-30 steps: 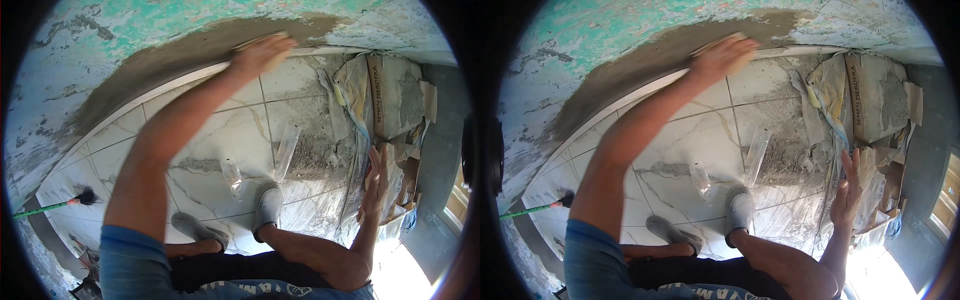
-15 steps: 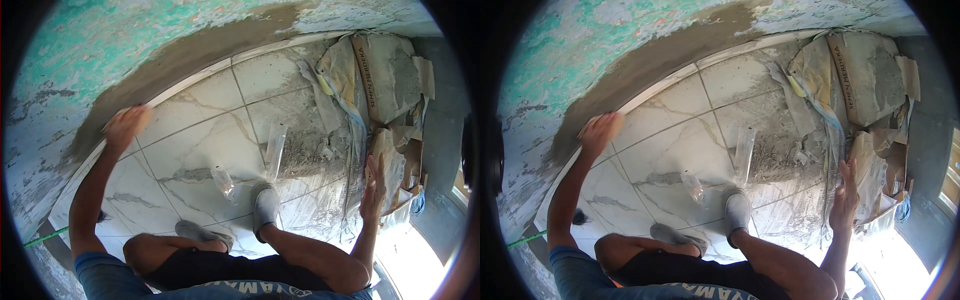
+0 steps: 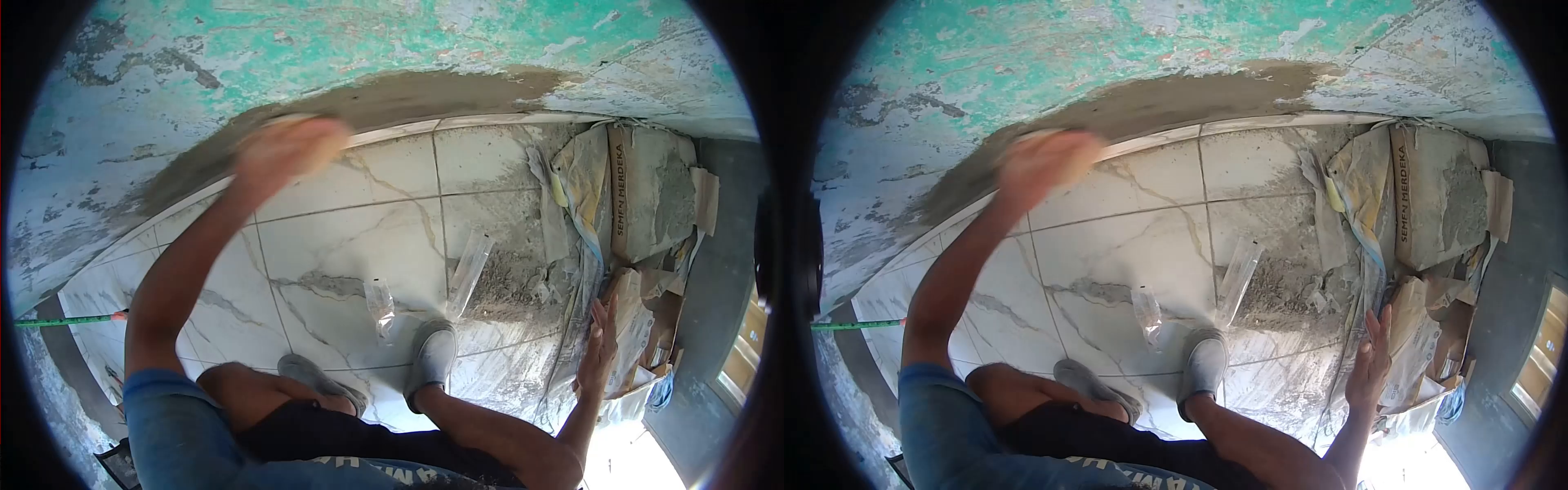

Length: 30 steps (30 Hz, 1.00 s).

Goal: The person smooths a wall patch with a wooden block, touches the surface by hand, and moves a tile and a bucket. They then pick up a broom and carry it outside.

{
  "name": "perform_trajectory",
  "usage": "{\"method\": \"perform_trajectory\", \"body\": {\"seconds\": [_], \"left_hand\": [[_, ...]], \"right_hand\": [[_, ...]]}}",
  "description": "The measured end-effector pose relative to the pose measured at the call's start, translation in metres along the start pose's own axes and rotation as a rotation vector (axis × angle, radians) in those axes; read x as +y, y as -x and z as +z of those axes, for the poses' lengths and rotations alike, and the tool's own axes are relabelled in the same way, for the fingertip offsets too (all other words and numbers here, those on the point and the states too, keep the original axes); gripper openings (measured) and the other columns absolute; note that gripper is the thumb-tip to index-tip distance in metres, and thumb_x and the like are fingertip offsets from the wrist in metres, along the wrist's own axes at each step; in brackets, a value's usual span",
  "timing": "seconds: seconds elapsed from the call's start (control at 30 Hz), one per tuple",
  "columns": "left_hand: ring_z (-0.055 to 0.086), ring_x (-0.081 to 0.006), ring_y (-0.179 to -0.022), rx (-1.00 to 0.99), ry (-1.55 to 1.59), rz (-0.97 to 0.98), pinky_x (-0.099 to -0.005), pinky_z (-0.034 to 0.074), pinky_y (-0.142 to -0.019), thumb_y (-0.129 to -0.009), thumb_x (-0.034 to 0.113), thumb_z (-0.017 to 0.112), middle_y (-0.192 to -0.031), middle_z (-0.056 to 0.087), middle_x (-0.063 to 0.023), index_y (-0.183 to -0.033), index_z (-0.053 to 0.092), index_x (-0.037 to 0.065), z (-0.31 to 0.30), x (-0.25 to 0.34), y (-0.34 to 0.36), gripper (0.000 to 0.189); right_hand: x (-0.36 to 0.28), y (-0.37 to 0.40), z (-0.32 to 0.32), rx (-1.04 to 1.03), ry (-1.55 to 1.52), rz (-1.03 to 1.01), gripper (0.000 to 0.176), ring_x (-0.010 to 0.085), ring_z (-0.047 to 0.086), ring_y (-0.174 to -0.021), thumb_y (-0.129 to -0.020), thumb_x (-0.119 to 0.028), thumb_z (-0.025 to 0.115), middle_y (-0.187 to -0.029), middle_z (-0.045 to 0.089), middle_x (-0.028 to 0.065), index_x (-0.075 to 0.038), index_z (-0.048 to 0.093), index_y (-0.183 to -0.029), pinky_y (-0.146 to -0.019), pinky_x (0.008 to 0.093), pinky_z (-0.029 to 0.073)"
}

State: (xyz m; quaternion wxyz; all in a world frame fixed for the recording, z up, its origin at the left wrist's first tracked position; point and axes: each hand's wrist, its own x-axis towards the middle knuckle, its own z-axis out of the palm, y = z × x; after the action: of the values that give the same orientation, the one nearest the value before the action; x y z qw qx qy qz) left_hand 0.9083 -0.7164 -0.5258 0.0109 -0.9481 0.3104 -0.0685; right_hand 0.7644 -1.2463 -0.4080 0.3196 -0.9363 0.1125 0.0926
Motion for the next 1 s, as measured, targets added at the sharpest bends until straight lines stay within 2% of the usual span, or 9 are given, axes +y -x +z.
{"method": "perform_trajectory", "body": {"seconds": [0.07,0.17,0.23,0.27,0.4,0.67,0.83,0.9,1.0], "left_hand": [[0.042,-0.0263,-0.119,-0.060,-0.462,-0.262,-0.0412,0.030,-0.100,-0.084,0.026,0.052,-0.130,0.045,-0.0065,-0.122,0.052,0.026,-0.010,-0.044,0.106,0.038],[0.043,-0.0255,-0.113,0.217,-0.858,-0.221,-0.0396,0.033,-0.092,-0.080,0.026,0.055,-0.126,0.047,-0.0039,-0.118,0.053,0.027,-0.030,-0.069,0.138,0.038],[0.042,-0.0222,-0.114,-0.176,-0.657,-0.566,-0.0390,0.033,-0.089,-0.077,0.027,0.057,-0.124,0.046,-0.0024,-0.118,0.052,0.026,-0.043,-0.032,0.076,0.041],[0.040,-0.0260,-0.114,-0.006,-0.570,-0.474,-0.0508,0.031,-0.089,-0.075,0.023,0.057,-0.119,0.046,-0.0078,-0.120,0.050,0.017,-0.036,-0.012,0.040,0.045],[0.033,-0.0174,-0.127,0.341,-0.648,0.140,-0.0331,0.026,-0.105,-0.086,0.021,0.039,-0.135,0.039,-0.0041,-0.128,0.042,0.008,-0.019,0.038,-0.080,0.044],[0.030,-0.0261,-0.129,-0.173,0.068,-0.003,-0.0469,0.020,-0.107,-0.083,0.021,0.043,-0.136,0.037,-0.0092,-0.129,0.043,0.008,-0.012,0.050,0.153,0.048],[0.034,-0.0290,-0.126,-0.256,0.619,-0.705,-0.0438,0.024,-0.104,-0.087,0.020,0.050,-0.131,0.040,-0.0176,-0.129,0.039,0.001,-0.074,0.140,0.272,0.048],[0.044,-0.0225,-0.116,-0.280,1.394,-1.410,-0.0361,0.032,-0.098,-0.093,0.028,0.045,-0.124,0.047,-0.0158,-0.129,0.038,-0.001,-0.075,0.171,0.290,0.047],[0.047,-0.0167,-0.107,0.026,1.462,-1.474,-0.0304,0.037,-0.093,-0.094,0.036,0.042,-0.117,0.051,-0.0132,-0.127,0.040,-0.003,-0.043,0.219,0.316,0.051]], "right_hand": [[0.005,0.003,-0.001,-0.018,-0.016,0.022,0.078,0.0315,0.043,-0.121,-0.087,-0.062,0.034,-0.126,0.048,0.0225,-0.006,0.023,-0.140,-0.100,0.0439,0.031],[-0.003,-0.006,0.004,-0.036,-0.033,-0.020,0.077,0.0315,0.043,-0.121,-0.087,-0.061,0.034,-0.127,0.047,0.0227,-0.006,0.024,-0.140,-0.100,0.0433,0.031],[-0.015,-0.015,0.009,-0.051,-0.031,-0.073,0.077,0.0314,0.043,-0.122,-0.087,-0.060,0.035,-0.127,0.047,0.0229,-0.006,0.024,-0.140,-0.100,0.0428,0.031],[-0.024,-0.019,0.014,-0.069,-0.022,-0.114,0.075,0.0314,0.043,-0.122,-0.088,-0.058,0.035,-0.128,0.046,0.0224,-0.005,0.025,-0.140,-0.100,0.0423,0.031],[-0.069,-0.030,0.034,-0.112,0.073,-0.282,0.071,0.0335,0.041,-0.123,-0.090,-0.054,0.036,-0.130,0.046,0.0210,-0.001,0.030,-0.136,-0.100,0.0410,0.031],[-0.103,-0.010,0.075,-0.293,0.009,-0.349,0.054,0.0322,0.057,-0.103,-0.088,-0.040,0.050,-0.111,0.057,0.0229,0.004,0.049,-0.120,-0.088,0.0376,0.043],[-0.170,-0.056,0.140,-0.358,0.121,-0.459,0.032,0.0256,0.063,-0.076,-0.084,-0.031,0.058,-0.086,0.064,0.0173,-0.001,0.064,-0.094,-0.069,0.0330,0.050],[-0.205,-0.090,0.182,-0.147,-0.049,-0.457,0.032,0.0228,0.064,-0.075,-0.082,-0.031,0.061,-0.083,0.064,0.0147,0.000,0.062,-0.089,-0.068,0.0317,0.049],[-0.237,-0.116,0.235,0.058,-0.320,-0.456,0.030,0.0208,0.063,-0.074,-0.081,-0.026,0.064,-0.084,0.064,0.0137,0.002,0.060,-0.092,-0.067,0.0308,0.049]]}}
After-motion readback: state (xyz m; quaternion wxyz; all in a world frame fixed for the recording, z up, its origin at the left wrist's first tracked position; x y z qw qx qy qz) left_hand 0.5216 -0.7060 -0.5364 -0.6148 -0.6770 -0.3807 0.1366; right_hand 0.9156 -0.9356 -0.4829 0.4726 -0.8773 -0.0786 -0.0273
